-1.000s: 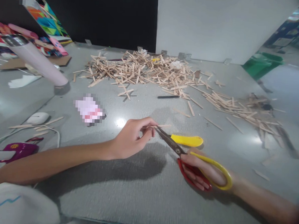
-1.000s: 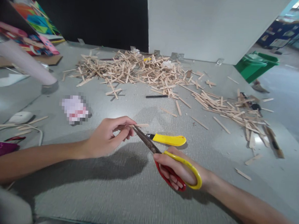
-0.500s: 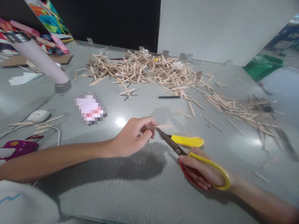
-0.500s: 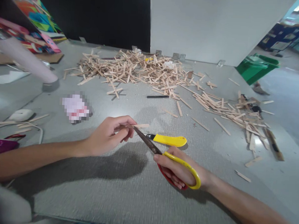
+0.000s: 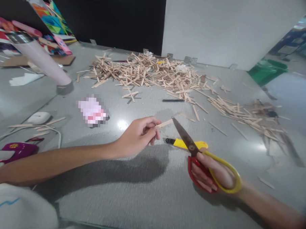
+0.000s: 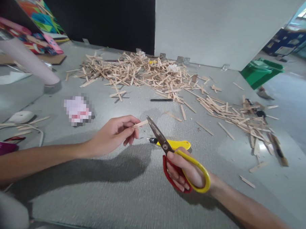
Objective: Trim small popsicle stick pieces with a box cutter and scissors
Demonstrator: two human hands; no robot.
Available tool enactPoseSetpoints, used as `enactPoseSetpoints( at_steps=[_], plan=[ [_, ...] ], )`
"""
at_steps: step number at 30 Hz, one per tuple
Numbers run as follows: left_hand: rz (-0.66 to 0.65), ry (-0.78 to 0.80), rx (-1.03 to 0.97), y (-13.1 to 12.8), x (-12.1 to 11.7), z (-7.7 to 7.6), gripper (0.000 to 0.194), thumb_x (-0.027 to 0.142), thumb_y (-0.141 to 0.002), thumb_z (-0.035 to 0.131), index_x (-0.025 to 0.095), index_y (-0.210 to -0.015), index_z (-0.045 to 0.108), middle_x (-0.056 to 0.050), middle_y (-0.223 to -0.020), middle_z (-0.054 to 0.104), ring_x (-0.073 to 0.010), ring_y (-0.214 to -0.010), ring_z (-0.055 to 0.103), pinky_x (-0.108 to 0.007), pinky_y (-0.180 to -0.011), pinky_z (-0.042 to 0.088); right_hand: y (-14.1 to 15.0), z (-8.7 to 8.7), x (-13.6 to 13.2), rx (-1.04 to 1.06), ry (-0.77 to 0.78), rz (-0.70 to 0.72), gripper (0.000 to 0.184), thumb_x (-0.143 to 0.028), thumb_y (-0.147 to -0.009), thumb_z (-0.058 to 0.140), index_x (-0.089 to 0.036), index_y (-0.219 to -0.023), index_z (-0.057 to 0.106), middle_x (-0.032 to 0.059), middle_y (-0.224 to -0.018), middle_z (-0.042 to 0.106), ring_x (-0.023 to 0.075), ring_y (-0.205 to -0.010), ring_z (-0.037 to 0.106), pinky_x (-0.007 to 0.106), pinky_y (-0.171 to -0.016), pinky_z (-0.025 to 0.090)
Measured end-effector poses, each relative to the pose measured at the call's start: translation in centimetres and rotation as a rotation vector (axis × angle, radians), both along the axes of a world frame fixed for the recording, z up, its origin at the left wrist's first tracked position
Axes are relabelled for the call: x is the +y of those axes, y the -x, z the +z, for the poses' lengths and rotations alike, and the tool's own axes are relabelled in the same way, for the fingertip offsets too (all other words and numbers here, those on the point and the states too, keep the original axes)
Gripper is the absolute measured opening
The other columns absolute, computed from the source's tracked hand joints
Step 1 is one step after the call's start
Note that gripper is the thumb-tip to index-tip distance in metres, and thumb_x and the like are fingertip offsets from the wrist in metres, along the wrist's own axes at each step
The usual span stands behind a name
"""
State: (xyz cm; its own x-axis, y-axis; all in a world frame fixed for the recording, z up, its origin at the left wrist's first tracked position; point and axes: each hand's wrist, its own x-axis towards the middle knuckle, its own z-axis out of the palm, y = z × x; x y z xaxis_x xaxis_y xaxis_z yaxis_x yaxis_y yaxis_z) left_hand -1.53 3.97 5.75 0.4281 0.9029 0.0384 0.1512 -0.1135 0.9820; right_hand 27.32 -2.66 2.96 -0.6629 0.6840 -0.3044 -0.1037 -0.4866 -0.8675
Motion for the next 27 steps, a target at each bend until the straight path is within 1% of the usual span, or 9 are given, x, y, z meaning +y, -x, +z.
enactPoseSetpoints(
  at_steps=[3, 5, 7, 9, 15, 21, 24, 27],
  plan=[
    [0.005, 0.015, -0.018, 0.0, 0.0, 0.0, 0.015, 0.024, -0.104, 0.061, 0.019, -0.118, 0.064, -0.002, -0.084, 0.075, -0.0119, -0.059, 0.066, -0.021, -0.050, 0.049, -0.1, 0.1, 0.0, -0.096, -0.141, 0.024, 0.078, -0.080, -0.108, 0.044, -0.022, -0.057, 0.056, -0.0027, -0.040, 0.046, 0.0113, -0.036, 0.047, 0.023, -0.041, 0.042],
    [0.002, 0.027, -0.023, 0.1, -0.2, 0.1, 0.015, 0.026, -0.106, 0.062, 0.020, -0.120, 0.061, -0.002, -0.085, 0.075, -0.0117, -0.060, 0.066, -0.021, -0.050, 0.049, -0.1, 0.1, 0.0, -0.144, -0.169, 0.054, 0.078, -0.079, -0.109, 0.042, -0.021, -0.061, 0.059, -0.0013, -0.043, 0.050, 0.0131, -0.041, 0.052, 0.025, -0.046, 0.045],
    [0.004, 0.042, -0.011, 0.2, -0.3, 0.2, 0.011, 0.026, -0.108, 0.060, 0.021, -0.118, 0.060, -0.001, -0.085, 0.075, -0.0112, -0.061, 0.066, -0.020, -0.051, 0.048, -0.1, 0.1, -0.1, -0.195, -0.159, 0.098, 0.075, -0.080, -0.108, 0.046, -0.021, -0.063, 0.059, -0.0014, -0.045, 0.053, 0.0126, -0.040, 0.051, 0.024, -0.044, 0.042],
    [0.004, 0.050, 0.004, 0.2, -0.5, 0.3, 0.008, 0.025, -0.109, 0.059, 0.021, -0.115, 0.059, -0.001, -0.086, 0.075, -0.0107, -0.061, 0.066, -0.020, -0.053, 0.048, -0.2, 0.0, -0.2, -0.227, -0.137, 0.115, 0.075, -0.081, -0.107, 0.048, -0.021, -0.065, 0.060, -0.0021, -0.046, 0.054, 0.0110, -0.037, 0.047, 0.024, -0.040, 0.038],
    [-0.012, 0.023, 0.007, 0.2, -0.5, 0.5, 0.009, 0.024, -0.110, 0.056, 0.020, -0.115, 0.062, 0.000, -0.087, 0.075, -0.0106, -0.063, 0.066, -0.021, -0.054, 0.048, -0.3, -0.3, 0.0, -0.259, -0.125, 0.109, 0.077, -0.079, -0.109, 0.044, -0.022, -0.059, 0.056, -0.0039, -0.040, 0.047, 0.0102, -0.033, 0.043, 0.024, -0.039, 0.038],
    [-0.008, -0.007, 0.004, 0.1, -0.5, 0.6, 0.006, 0.021, -0.107, 0.057, 0.020, -0.109, 0.062, 0.000, -0.086, 0.074, -0.0107, -0.063, 0.066, -0.022, -0.055, 0.049, 0.0, 0.6, 0.1, -0.300, -0.101, 0.125, 0.080, -0.087, -0.103, 0.049, -0.022, -0.057, 0.053, -0.0048, -0.040, 0.045, 0.0082, -0.032, 0.041, 0.022, -0.037, 0.036],
    [-0.012, -0.022, 0.013, 0.2, -0.5, 0.5, 0.005, 0.022, -0.107, 0.058, 0.020, -0.109, 0.062, -0.001, -0.086, 0.074, -0.0112, -0.064, 0.067, -0.023, -0.057, 0.051, 0.2, 1.2, 0.1, -0.349, -0.086, 0.148, 0.080, -0.088, -0.101, 0.051, -0.022, -0.056, 0.052, -0.0045, -0.039, 0.045, 0.0084, -0.033, 0.042, 0.021, -0.038, 0.036],
    [-0.015, -0.034, 0.034, 0.3, -0.5, 0.4, 0.006, 0.022, -0.106, 0.058, 0.020, -0.109, 0.063, 0.000, -0.085, 0.073, -0.0113, -0.063, 0.066, -0.023, -0.058, 0.052, 0.3, 1.3, 0.1, -0.372, -0.091, 0.143, 0.080, -0.088, -0.100, 0.053, -0.023, -0.053, 0.050, -0.0046, -0.037, 0.042, 0.0089, -0.034, 0.042, 0.021, -0.038, 0.035]
  ],
)
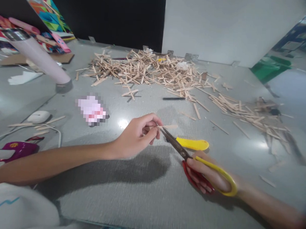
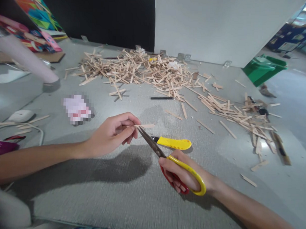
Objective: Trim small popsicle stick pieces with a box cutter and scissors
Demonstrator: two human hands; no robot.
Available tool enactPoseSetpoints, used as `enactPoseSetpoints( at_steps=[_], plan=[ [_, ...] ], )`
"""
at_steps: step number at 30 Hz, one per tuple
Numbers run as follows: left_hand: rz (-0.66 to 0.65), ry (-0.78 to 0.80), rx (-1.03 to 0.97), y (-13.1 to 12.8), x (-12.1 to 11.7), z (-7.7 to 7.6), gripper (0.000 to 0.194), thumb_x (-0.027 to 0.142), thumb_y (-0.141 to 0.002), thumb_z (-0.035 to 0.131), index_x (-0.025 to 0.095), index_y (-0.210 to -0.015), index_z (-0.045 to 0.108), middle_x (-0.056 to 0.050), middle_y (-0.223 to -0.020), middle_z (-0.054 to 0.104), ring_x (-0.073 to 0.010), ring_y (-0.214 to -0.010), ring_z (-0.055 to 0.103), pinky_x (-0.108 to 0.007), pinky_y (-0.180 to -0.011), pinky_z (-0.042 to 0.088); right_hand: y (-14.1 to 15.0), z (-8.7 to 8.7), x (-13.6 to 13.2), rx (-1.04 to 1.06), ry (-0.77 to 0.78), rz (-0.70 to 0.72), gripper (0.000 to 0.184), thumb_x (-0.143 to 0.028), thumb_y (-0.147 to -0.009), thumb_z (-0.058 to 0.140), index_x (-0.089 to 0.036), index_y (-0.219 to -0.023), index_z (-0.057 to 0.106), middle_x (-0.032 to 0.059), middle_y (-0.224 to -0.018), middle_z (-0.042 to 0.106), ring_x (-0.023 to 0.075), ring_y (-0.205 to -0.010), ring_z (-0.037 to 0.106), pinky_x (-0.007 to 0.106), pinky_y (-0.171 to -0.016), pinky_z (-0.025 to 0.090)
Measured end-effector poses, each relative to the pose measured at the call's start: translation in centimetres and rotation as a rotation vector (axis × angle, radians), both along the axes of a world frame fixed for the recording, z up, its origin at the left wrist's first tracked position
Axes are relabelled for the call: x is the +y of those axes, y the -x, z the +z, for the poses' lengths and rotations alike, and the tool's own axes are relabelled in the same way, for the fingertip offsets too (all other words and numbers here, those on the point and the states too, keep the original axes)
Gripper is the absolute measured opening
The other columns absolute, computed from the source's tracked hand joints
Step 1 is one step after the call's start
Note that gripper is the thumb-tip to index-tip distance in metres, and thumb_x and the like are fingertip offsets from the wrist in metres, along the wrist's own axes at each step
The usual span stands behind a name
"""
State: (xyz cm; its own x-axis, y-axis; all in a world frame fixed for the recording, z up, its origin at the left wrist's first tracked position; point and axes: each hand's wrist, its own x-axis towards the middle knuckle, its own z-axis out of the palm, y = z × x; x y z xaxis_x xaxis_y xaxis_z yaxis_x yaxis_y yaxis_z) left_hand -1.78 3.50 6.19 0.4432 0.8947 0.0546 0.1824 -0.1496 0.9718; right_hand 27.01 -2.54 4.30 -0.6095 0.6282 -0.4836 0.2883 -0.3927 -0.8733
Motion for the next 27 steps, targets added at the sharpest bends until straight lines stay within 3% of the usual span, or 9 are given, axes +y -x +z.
enactPoseSetpoints(
  at_steps=[9, 15, 20, 27],
  plan=[
    [-0.014, -0.045, 0.037, -0.04, -0.08, 0.12, 0.006, 0.019, -0.102, 0.057, 0.020, -0.106, 0.061, 0.000, -0.082, 0.072, -0.0111, -0.063, 0.065, -0.023, -0.059, 0.053, 0.07, -0.17, 0.05, 0.003, 0.009, 0.000, 0.079, -0.086, -0.103, 0.049, -0.023, -0.054, 0.049, -0.0051, -0.039, 0.043, 0.0076, -0.032, 0.038, 0.020, -0.036, 0.032],
    [-0.035, -0.165, 0.094, 0.08, -0.16, 0.43, 0.011, 0.014, -0.100, 0.051, 0.020, -0.103, 0.059, 0.004, -0.075, 0.067, -0.0108, -0.063, 0.059, -0.023, -0.059, 0.048, 0.03, 0.13, 0.15, 0.004, -0.010, 0.021, 0.077, -0.078, -0.105, 0.056, -0.022, -0.053, 0.050, -0.0047, -0.040, 0.046, 0.0064, -0.032, 0.038, 0.019, -0.035, 0.031],
    [-0.041, -0.228, 0.160, 0.14, -0.25, 0.58, 0.009, 0.017, -0.102, 0.051, 0.020, -0.105, 0.059, 0.004, -0.074, 0.066, -0.0118, -0.063, 0.058, -0.024, -0.059, 0.045, -0.08, -0.12, 0.13, 0.039, -0.025, 0.025, 0.078, -0.076, -0.106, 0.056, -0.023, -0.051, 0.046, -0.0054, -0.038, 0.041, 0.0074, -0.035, 0.041, 0.019, -0.038, 0.033],
    [-0.050, -0.246, 0.187, 0.27, -0.31, 0.64, 0.008, 0.020, -0.102, 0.051, 0.021, -0.105, 0.058, 0.003, -0.074, 0.066, -0.0134, -0.064, 0.059, -0.025, -0.059, 0.045, -0.47, 0.03, 0.25, -0.022, -0.092, 0.076, 0.079, -0.069, -0.112, 0.052, -0.022, -0.049, 0.051, -0.0035, -0.039, 0.045, 0.0063, -0.032, 0.036, 0.019, -0.035, 0.027]
  ],
)
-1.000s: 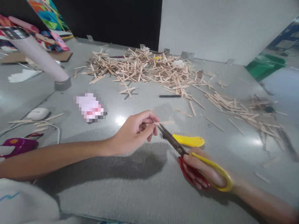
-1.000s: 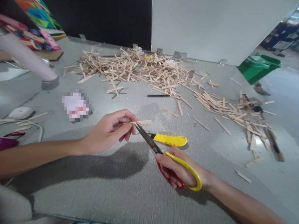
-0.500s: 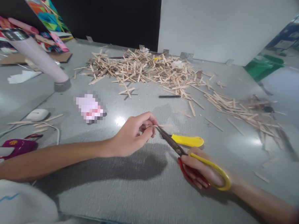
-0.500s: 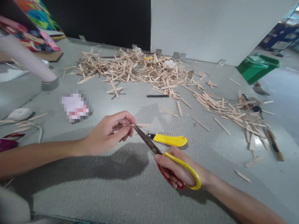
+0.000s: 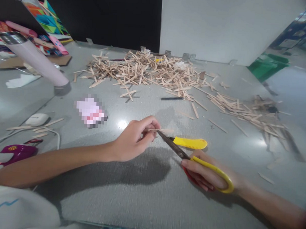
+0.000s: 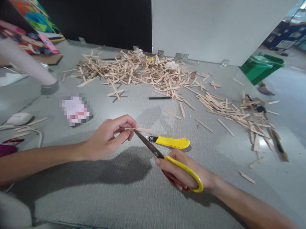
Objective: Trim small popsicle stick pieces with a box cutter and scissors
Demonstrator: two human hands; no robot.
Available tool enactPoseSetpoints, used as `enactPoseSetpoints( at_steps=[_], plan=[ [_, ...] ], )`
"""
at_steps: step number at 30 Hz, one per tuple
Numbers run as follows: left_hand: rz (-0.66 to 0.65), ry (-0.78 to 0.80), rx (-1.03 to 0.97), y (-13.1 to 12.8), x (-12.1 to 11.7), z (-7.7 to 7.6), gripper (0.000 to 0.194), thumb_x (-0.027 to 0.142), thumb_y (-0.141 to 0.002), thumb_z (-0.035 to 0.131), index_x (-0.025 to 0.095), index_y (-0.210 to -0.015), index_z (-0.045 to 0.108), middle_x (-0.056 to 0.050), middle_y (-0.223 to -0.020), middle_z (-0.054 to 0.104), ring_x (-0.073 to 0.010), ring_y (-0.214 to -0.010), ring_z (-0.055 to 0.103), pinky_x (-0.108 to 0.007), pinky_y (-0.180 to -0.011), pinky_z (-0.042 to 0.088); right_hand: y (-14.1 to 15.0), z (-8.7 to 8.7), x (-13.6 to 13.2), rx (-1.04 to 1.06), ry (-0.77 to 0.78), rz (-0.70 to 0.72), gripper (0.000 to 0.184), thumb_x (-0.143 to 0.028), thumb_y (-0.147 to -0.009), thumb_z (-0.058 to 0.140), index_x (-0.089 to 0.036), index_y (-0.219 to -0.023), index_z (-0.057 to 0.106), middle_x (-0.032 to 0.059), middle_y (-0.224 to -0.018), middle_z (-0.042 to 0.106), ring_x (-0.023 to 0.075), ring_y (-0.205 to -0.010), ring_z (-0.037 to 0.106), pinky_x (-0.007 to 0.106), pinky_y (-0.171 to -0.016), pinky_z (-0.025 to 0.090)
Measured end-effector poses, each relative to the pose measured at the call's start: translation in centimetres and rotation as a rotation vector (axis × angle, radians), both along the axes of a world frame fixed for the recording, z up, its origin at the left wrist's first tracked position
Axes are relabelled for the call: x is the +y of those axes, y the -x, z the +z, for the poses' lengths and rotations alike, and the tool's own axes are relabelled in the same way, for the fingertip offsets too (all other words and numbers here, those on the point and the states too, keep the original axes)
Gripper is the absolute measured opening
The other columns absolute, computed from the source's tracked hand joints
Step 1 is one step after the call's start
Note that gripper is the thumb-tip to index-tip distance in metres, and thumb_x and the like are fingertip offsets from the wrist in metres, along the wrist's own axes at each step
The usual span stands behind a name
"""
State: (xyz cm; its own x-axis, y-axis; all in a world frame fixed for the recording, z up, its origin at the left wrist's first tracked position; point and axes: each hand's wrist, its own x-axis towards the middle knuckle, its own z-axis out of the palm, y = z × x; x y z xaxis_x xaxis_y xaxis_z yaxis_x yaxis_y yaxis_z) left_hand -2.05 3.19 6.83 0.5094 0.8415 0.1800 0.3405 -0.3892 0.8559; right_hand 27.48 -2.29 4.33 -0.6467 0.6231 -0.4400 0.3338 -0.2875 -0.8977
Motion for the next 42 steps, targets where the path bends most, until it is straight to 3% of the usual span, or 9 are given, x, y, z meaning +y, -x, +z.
enactPoseSetpoints(
  at_steps=[4, 9, 12, 17, 23, 29, 36, 42],
  plan=[
    [0.000, -0.016, 0.036, 0.1, 0.3, 0.0, 0.007, 0.022, -0.104, 0.052, 0.022, -0.106, 0.058, 0.002, -0.075, 0.067, -0.0142, -0.066, 0.062, -0.025, -0.061, 0.045, 0.2, 0.1, -0.3, 0.037, 0.001, 0.004, 0.082, -0.067, -0.114, 0.049, -0.022, -0.045, 0.049, -0.0031, -0.036, 0.042, 0.0065, -0.031, 0.037, 0.019, -0.034, 0.028],
    [0.013, -0.057, 0.056, 0.2, 0.7, -0.4, 0.007, 0.024, -0.106, 0.052, 0.023, -0.109, 0.058, 0.002, -0.081, 0.070, -0.0139, -0.069, 0.065, -0.026, -0.065, 0.048, 1.0, -0.1, -0.9, 0.120, 0.232, -0.127, 0.078, -0.077, -0.105, 0.053, -0.027, -0.046, 0.040, -0.0067, -0.031, 0.033, 0.0076, -0.024, 0.030, 0.020, -0.026, 0.023],
    [0.077, 0.017, 0.023, 0.1, 1.1, -0.7, 0.007, 0.024, -0.105, 0.056, 0.022, -0.111, 0.059, 0.001, -0.083, 0.073, -0.0126, -0.066, 0.064, -0.025, -0.063, 0.049, 1.5, -0.3, -0.9, 0.204, 0.282, -0.220, 0.076, -0.078, -0.102, 0.055, -0.028, -0.048, 0.037, -0.0086, -0.032, 0.029, 0.0070, -0.024, 0.027, 0.019, -0.026, 0.027],
    [0.140, 0.226, -0.106, -0.2, 1.7, -0.5, 0.015, 0.032, -0.102, 0.067, 0.021, -0.106, 0.058, -0.003, -0.088, 0.079, -0.0106, -0.058, 0.060, -0.023, -0.054, 0.048, 1.8, 0.0, -0.7, 0.112, 0.114, -0.265, 0.074, -0.078, -0.103, 0.055, -0.025, -0.052, 0.047, -0.0061, -0.036, 0.040, 0.0086, -0.027, 0.039, 0.019, -0.029, 0.032],
    [0.163, 0.155, -0.117, -0.3, 1.7, 0.6, 0.022, 0.032, -0.093, 0.078, 0.018, -0.084, 0.064, 0.001, -0.074, 0.065, -0.0096, -0.061, 0.054, -0.021, -0.055, 0.043, 1.8, 0.5, -0.7, 0.085, 0.003, -0.203, 0.077, -0.086, -0.100, 0.053, -0.022, -0.058, 0.055, -0.0032, -0.043, 0.049, 0.0087, -0.035, 0.045, 0.020, -0.038, 0.041],
    [0.129, 0.104, -0.225, -0.1, 1.2, 0.5, 0.032, 0.030, -0.096, 0.078, 0.020, -0.078, 0.053, -0.012, -0.123, 0.081, -0.0143, -0.086, 0.069, -0.026, -0.072, 0.056, 1.3, -0.6, -0.7, 0.033, -0.004, -0.164, 0.078, -0.084, -0.103, 0.054, -0.022, -0.056, 0.055, -0.0011, -0.045, 0.052, 0.0080, -0.036, 0.046, 0.019, -0.038, 0.040],
    [0.152, 0.076, -0.357, -0.2, 1.1, 0.2, 0.023, 0.037, -0.100, 0.081, 0.019, -0.099, 0.067, -0.004, -0.090, 0.076, -0.0128, -0.070, 0.067, -0.025, -0.063, 0.057, 1.3, 0.6, -1.1, -0.051, -0.011, -0.124, 0.074, -0.080, -0.103, 0.055, -0.022, -0.057, 0.054, -0.0028, -0.045, 0.049, 0.0087, -0.037, 0.044, 0.020, -0.037, 0.037],
    [0.152, 0.092, -0.363, -0.3, 0.9, 0.7, 0.022, 0.039, -0.106, 0.074, 0.018, -0.097, 0.071, -0.005, -0.090, 0.079, -0.0134, -0.068, 0.064, -0.028, -0.062, 0.057, 1.3, 0.8, -1.3, -0.019, -0.049, -0.128, 0.078, -0.085, -0.103, 0.050, -0.024, -0.055, 0.051, -0.0023, -0.043, 0.048, 0.0090, -0.036, 0.043, 0.021, -0.039, 0.036]
  ],
)
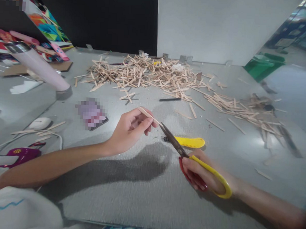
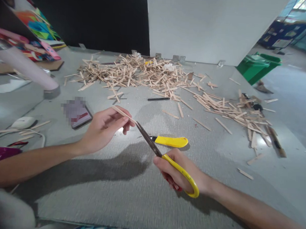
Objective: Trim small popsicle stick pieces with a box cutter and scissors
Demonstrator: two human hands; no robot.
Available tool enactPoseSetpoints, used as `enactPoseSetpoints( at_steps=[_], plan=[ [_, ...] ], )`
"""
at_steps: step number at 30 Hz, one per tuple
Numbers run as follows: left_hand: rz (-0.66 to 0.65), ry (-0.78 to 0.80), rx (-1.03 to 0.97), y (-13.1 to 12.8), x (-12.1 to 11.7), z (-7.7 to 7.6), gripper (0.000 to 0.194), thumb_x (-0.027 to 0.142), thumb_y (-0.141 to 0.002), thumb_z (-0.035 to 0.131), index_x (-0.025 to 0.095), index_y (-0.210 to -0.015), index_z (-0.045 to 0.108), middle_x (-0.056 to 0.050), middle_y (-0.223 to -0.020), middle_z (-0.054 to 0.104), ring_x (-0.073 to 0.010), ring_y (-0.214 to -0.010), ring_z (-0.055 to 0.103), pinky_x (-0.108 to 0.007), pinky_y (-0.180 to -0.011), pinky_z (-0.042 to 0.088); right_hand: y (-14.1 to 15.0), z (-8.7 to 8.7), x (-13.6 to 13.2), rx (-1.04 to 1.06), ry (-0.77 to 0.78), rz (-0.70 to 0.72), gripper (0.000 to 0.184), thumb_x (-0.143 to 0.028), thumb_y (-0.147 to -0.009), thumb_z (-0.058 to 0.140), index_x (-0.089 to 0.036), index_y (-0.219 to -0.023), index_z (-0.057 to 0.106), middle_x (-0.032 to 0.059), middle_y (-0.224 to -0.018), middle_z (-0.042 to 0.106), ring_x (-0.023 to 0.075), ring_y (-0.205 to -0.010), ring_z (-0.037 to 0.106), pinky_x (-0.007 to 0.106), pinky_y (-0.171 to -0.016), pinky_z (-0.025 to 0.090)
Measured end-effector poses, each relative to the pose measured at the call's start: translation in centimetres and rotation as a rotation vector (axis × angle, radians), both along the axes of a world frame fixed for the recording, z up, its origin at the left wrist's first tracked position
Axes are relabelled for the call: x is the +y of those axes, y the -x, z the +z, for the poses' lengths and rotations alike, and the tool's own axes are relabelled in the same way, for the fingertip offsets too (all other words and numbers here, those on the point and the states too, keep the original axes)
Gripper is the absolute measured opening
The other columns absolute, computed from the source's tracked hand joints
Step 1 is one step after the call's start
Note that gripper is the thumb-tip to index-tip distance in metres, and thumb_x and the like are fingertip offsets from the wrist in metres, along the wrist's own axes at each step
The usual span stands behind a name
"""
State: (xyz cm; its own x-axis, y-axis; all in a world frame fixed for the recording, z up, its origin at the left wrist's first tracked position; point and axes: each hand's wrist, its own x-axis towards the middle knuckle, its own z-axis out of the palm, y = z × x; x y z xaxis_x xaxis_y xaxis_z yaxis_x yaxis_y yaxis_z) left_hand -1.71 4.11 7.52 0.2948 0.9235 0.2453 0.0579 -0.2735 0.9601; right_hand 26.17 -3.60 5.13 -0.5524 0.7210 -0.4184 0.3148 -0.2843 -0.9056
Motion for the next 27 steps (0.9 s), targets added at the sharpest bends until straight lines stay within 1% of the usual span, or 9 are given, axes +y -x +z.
enactPoseSetpoints(
  at_steps=[2, 5, 9, 12, 15, 18, 21, 24, 27],
  plan=[
    [-0.014, 0.022, 0.056, 0.0, -0.2, 0.1, 0.021, 0.038, -0.107, 0.072, 0.019, -0.096, 0.071, -0.005, -0.090, 0.079, -0.0145, -0.071, 0.065, -0.029, -0.063, 0.056, 0.1, 0.0, 0.0, 0.001, -0.008, -0.008, 0.079, -0.086, -0.102, 0.050, -0.024, -0.054, 0.050, -0.0023, -0.042, 0.047, 0.0093, -0.036, 0.043, 0.022, -0.039, 0.036],
    [-0.068, 0.072, 0.148, 0.1, -0.5, -0.1, 0.021, 0.037, -0.109, 0.068, 0.021, -0.096, 0.072, -0.005, -0.095, 0.081, -0.0164, -0.077, 0.068, -0.029, -0.065, 0.056, 0.2, 0.1, 0.0, -0.025, 0.001, -0.026, 0.079, -0.087, -0.100, 0.052, -0.023, -0.054, 0.050, -0.0025, -0.042, 0.048, 0.0087, -0.035, 0.042, 0.021, -0.038, 0.035],
    [-0.128, 0.085, 0.123, 0.2, -0.7, -0.6, 0.022, 0.040, -0.112, 0.065, 0.022, -0.101, 0.069, -0.006, -0.099, 0.081, -0.0174, -0.082, 0.071, -0.030, -0.066, 0.060, 0.3, 0.1, 0.1, -0.042, 0.023, -0.015, 0.079, -0.086, -0.101, 0.053, -0.023, -0.053, 0.051, -0.0017, -0.041, 0.049, 0.0086, -0.035, 0.042, 0.021, -0.037, 0.034],
    [-0.132, 0.064, 0.111, 0.3, -0.8, -0.8, 0.023, 0.040, -0.113, 0.064, 0.020, -0.101, 0.067, -0.006, -0.098, 0.079, -0.0167, -0.083, 0.072, -0.029, -0.067, 0.061, 0.3, -0.1, 0.0, -0.050, 0.026, -0.041, 0.077, -0.083, -0.101, 0.056, -0.022, -0.054, 0.052, -0.0016, -0.042, 0.049, 0.0087, -0.035, 0.042, 0.022, -0.038, 0.034],
    [-0.128, 0.078, 0.122, 0.1, -0.8, -0.9, 0.022, 0.038, -0.114, 0.061, 0.021, -0.100, 0.066, -0.006, -0.099, 0.079, -0.0165, -0.085, 0.073, -0.028, -0.069, 0.060, 0.3, -0.3, 0.0, -0.060, 0.012, -0.047, 0.078, -0.084, -0.101, 0.054, -0.022, -0.054, 0.052, -0.0013, -0.043, 0.050, 0.0086, -0.036, 0.042, 0.021, -0.038, 0.033],
    [-0.075, 0.127, 0.055, -0.1, -0.9, -1.1, 0.021, 0.039, -0.112, 0.064, 0.022, -0.101, 0.059, -0.007, -0.098, 0.079, -0.0182, -0.080, 0.077, -0.028, -0.061, 0.060, 0.3, -0.1, -0.1, -0.077, 0.015, -0.046, 0.079, -0.089, -0.097, 0.055, -0.022, -0.054, 0.051, -0.0009, -0.043, 0.050, 0.0087, -0.036, 0.042, 0.022, -0.039, 0.033],
    [-0.056, 0.188, -0.017, -0.2, -1.0, -1.1, 0.025, 0.040, -0.108, 0.069, 0.022, -0.105, 0.052, -0.006, -0.097, 0.080, -0.0201, -0.074, 0.081, -0.027, -0.055, 0.063, 0.4, 0.3, -0.1, -0.090, 0.017, -0.046, 0.079, -0.090, -0.095, 0.057, -0.022, -0.055, 0.051, 0.0003, -0.044, 0.051, 0.0093, -0.038, 0.042, 0.023, -0.041, 0.033],
    [-0.083, 0.191, -0.016, -0.3, -1.2, -0.9, 0.023, 0.037, -0.109, 0.068, 0.022, -0.106, 0.052, -0.003, -0.088, 0.079, -0.0165, -0.066, 0.078, -0.026, -0.057, 0.065, 0.4, 0.6, -0.2, -0.096, 0.013, -0.042, 0.080, -0.093, -0.095, 0.054, -0.022, -0.057, 0.052, 0.0012, -0.045, 0.051, 0.0103, -0.039, 0.044, 0.025, -0.041, 0.034],
    [-0.072, 0.186, -0.015, -0.4, -1.6, -0.4, 0.023, 0.032, -0.106, 0.070, 0.021, -0.117, 0.054, 0.001, -0.080, 0.076, -0.0154, -0.064, 0.075, -0.027, -0.059, 0.068, 0.2, 0.6, -0.5, -0.070, 0.025, -0.013, 0.079, -0.096, -0.093, 0.053, -0.023, -0.061, 0.051, -0.0005, -0.047, 0.050, 0.0102, -0.039, 0.043, 0.025, -0.041, 0.033]
  ],
)
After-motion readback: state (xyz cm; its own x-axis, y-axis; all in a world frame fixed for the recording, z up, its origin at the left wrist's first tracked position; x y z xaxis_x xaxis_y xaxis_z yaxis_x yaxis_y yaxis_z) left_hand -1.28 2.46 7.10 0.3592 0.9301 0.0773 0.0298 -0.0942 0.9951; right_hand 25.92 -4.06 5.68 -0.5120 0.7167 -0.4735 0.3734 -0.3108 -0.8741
